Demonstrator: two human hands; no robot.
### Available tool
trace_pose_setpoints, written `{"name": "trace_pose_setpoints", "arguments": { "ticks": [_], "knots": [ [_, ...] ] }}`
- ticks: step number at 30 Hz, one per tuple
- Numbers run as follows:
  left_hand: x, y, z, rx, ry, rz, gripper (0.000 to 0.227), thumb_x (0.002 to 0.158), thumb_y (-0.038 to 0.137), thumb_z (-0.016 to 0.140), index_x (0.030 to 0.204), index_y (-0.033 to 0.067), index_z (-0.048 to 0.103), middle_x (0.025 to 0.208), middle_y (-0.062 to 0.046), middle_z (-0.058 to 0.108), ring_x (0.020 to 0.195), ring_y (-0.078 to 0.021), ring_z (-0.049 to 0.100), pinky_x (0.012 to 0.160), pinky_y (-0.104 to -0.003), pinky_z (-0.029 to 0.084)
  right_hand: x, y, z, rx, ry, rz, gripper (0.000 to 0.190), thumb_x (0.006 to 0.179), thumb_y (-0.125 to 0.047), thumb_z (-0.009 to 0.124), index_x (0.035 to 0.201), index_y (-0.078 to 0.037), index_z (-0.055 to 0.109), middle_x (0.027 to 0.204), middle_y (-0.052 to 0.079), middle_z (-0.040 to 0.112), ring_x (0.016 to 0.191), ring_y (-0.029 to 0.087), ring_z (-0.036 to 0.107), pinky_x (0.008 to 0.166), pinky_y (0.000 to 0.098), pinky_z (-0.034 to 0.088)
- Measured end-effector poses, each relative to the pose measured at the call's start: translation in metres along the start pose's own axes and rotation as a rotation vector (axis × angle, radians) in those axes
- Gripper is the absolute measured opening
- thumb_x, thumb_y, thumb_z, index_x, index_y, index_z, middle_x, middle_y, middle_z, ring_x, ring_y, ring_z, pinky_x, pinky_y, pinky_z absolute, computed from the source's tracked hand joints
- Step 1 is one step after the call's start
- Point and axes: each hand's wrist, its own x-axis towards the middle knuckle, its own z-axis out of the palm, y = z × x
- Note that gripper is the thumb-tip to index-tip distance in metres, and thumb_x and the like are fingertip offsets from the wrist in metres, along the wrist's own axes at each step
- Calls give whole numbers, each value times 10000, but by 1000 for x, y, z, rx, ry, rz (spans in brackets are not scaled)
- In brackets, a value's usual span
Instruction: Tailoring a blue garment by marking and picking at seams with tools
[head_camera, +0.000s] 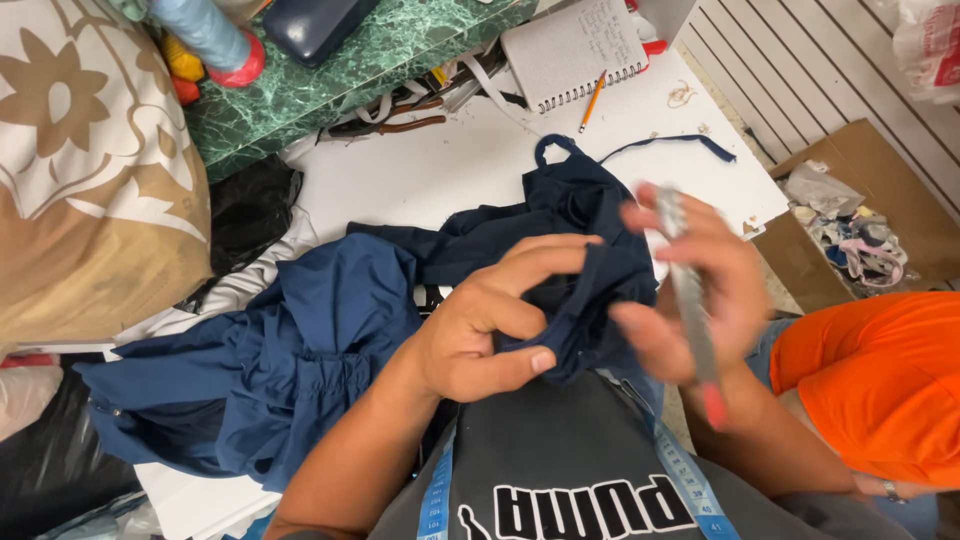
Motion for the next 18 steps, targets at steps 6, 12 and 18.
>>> {"name": "trace_pose_setpoints", "arguments": {
  "ticks": [6, 12, 18],
  "knots": [
    [-42, -27, 3, 113, 209, -251, 236, 872, 152, 660, 651, 78, 622, 1215, -206, 644, 1136, -401, 600, 979, -498, 480, -38, 39, 18, 414, -113, 455, 300, 787, 27, 845, 765, -37, 553, 832, 123, 716, 814, 160, 662, 746, 303, 545],
    [-42, -10, 3, 222, 202, -517, 233, 895, 250, 740, 907, 17, 724, 1028, -186, 707, 941, -366, 711, 795, -438, 562, -34, 32, 30, 400, -139, 353, 342, 795, 68, 830, 749, -59, 517, 799, 129, 678, 867, 281, 742, 821, 370, 575],
    [-34, -20, 11, -25, 216, -827, 149, 954, 152, 659, 882, 34, 715, 648, -101, 740, 616, -175, 716, 572, -280, 534, -35, 35, 31, 399, -143, 258, 319, 797, 79, 808, 723, -62, 531, 799, 107, 656, 855, 294, 750, 779, 384, 578]
  ]
}}
